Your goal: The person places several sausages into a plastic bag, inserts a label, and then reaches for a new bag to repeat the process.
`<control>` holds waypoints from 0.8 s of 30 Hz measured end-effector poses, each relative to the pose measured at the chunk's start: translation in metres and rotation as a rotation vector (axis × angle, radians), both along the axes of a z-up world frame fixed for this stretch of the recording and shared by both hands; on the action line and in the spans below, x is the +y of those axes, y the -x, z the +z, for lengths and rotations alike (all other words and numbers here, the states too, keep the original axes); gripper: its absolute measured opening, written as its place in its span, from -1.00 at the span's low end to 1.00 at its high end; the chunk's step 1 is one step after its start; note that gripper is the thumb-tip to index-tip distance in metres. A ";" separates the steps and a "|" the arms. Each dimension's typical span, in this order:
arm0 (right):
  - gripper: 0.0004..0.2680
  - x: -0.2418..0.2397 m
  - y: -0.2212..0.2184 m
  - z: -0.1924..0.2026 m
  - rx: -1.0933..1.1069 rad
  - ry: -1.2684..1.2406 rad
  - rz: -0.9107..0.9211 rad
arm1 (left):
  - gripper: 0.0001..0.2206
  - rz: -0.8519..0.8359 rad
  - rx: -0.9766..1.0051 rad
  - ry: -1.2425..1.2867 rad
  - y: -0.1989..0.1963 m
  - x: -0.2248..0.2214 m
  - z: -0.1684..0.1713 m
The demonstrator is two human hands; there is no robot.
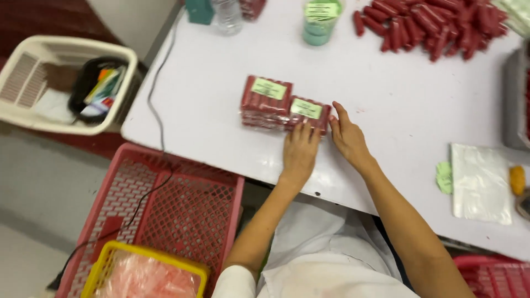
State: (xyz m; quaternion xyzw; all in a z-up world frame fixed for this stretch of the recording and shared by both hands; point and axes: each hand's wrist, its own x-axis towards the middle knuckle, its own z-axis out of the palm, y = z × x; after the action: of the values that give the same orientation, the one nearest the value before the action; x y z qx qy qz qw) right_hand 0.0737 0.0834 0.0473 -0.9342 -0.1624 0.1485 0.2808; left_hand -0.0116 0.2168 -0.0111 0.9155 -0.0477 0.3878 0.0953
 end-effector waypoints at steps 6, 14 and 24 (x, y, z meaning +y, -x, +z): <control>-0.76 -0.137 0.078 -0.051 -0.120 -0.320 -0.220 | -0.78 0.010 -0.001 -0.031 0.003 -0.047 0.033; -0.86 -0.286 0.247 -0.106 -0.239 -0.505 -0.780 | -0.91 -0.968 0.057 -0.035 0.025 -0.277 -0.012; -0.83 -0.325 0.343 -0.140 -0.360 -0.514 -1.005 | -0.93 -0.785 0.010 -0.358 -0.020 -0.383 -0.024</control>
State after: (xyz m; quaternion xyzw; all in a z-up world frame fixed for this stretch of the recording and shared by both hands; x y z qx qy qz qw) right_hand -0.2696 -0.2415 -0.0928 -0.8093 0.2239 -0.2074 0.5019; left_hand 0.0088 -0.1662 -0.0352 0.8319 -0.4585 0.3033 0.0753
